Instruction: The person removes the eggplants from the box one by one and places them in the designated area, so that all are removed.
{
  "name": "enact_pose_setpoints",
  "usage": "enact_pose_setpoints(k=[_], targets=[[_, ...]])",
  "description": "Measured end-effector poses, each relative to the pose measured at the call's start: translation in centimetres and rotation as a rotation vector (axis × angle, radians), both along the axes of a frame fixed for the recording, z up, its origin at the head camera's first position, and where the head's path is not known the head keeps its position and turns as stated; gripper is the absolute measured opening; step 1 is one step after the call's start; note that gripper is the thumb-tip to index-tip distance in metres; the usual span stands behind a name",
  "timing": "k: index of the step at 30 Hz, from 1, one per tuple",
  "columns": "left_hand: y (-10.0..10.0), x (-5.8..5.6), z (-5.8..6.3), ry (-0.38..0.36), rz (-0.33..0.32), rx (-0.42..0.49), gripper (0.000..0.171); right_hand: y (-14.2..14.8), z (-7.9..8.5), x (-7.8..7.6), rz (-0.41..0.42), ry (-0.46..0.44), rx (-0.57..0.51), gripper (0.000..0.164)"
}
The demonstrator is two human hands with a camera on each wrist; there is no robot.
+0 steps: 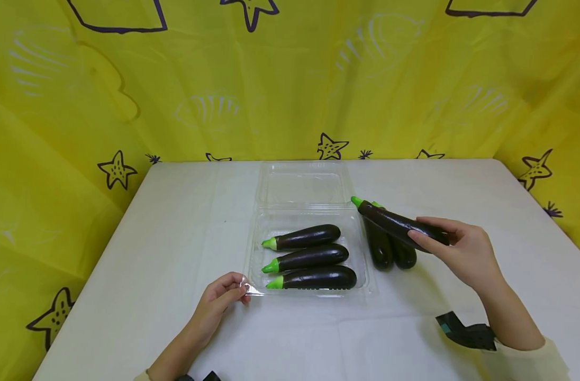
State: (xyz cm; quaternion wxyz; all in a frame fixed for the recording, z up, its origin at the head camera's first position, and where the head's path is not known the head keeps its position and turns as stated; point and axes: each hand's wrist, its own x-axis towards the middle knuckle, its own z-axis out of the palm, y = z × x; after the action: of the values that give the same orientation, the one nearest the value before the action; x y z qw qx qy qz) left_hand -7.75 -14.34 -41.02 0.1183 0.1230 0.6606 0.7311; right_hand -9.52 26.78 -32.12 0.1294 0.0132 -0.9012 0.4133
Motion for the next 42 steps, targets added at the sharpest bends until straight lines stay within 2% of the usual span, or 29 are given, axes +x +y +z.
enact_pose_setpoints(k=[5,10,12,15,20,23,26,31,33,40,42], targets=[[0.0,-0.1,0.0,0.007,-0.003,0.004,0.018,0.9,-0.9,-0.1,-0.059,-0.004,-0.019,0.032],[0.0,-0.1,0.1,-0.003,-0.001,0.003,0.019,1.0,-1.1,0.2,-0.105,-0.032,-0.024,0.037],[0.0,-0.1,0.1,-0.005,-0.002,0.002,0.020,1.5,-1.6,0.1,-0.124,-0.034,-0.021,0.040],[-0.1,-0.1,0.0,-0.006,-0.002,-0.001,0.020,3.1,-3.9,-0.9,-0.184,-0.030,-0.032,0.041],[0.0,0.0,0.0,-0.002,-0.004,0.001,0.020,6.8,-9.2,-3.1,-0.283,-0.037,-0.024,0.042],[0.0,0.0,0.0,-0.003,-0.004,0.004,0.018,7.7,-10.6,-3.7,-0.323,-0.057,-0.025,0.045],[0.0,0.0,0.0,-0.009,0.001,0.003,0.015,7.4,-10.2,-3.6,-0.344,-0.076,-0.033,0.048],[0.0,0.0,0.0,-0.011,0.001,0.001,0.015,5.8,-7.8,-2.9,-0.348,-0.109,-0.102,0.050],[0.0,0.0,0.0,-0.011,-0.001,0.000,0.018,5.4,-7.3,-2.8,-0.356,-0.120,-0.133,0.051],[0.0,0.1,0.1,-0.018,0.006,-0.006,0.021,5.8,-9.4,-3.6,-0.399,-0.099,-0.101,0.058],[0.0,0.1,0.1,-0.019,0.007,-0.005,0.021,5.0,-8.4,-3.2,-0.400,-0.110,-0.095,0.056]])
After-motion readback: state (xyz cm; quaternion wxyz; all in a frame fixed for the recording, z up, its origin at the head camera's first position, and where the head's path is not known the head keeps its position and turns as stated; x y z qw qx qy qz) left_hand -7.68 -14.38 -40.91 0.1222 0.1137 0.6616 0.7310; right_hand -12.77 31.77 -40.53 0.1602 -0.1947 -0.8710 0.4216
